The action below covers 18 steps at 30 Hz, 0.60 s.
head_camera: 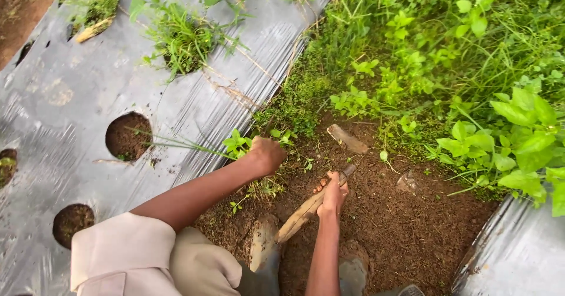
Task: Weeding plants in a garden bed by loosening soil with a hand tool and pulling weeds out by hand.
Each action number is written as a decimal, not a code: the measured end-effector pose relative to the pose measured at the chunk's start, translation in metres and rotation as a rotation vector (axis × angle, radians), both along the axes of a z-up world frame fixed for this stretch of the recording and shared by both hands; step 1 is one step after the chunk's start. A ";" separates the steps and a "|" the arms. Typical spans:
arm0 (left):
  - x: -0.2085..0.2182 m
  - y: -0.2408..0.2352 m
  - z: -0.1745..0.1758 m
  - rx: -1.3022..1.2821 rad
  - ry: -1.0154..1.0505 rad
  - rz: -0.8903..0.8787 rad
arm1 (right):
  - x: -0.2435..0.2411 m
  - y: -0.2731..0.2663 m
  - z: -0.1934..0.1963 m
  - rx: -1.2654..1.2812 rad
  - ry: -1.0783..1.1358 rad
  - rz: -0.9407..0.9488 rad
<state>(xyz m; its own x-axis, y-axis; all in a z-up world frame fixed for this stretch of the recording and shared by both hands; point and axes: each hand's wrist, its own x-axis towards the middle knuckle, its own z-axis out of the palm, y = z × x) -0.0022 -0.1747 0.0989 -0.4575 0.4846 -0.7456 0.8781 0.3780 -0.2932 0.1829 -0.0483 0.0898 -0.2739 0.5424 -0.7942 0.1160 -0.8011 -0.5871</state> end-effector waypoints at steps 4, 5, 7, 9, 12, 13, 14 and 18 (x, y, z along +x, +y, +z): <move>-0.010 0.061 -0.007 0.127 0.069 -0.052 | -0.012 0.015 0.010 0.007 -0.010 -0.068; -0.016 0.066 -0.019 0.247 0.072 -0.114 | -0.021 0.015 0.022 0.012 -0.004 -0.066; -0.013 0.090 0.024 0.383 0.037 -0.178 | -0.039 0.012 0.018 0.014 0.011 -0.096; -0.013 0.099 0.033 0.516 0.007 -0.237 | -0.058 0.000 0.005 0.014 0.032 -0.120; -0.013 0.096 0.000 0.600 0.132 -0.245 | -0.072 -0.030 -0.020 -0.023 -0.001 -0.015; -0.017 0.099 -0.004 0.562 0.141 -0.208 | -0.072 -0.036 -0.020 -0.028 0.002 -0.031; -0.020 0.102 -0.008 0.524 0.149 -0.172 | -0.071 -0.042 -0.020 -0.032 0.004 -0.048; -0.016 0.104 -0.035 0.669 0.322 0.132 | -0.073 -0.014 -0.015 0.019 0.001 -0.049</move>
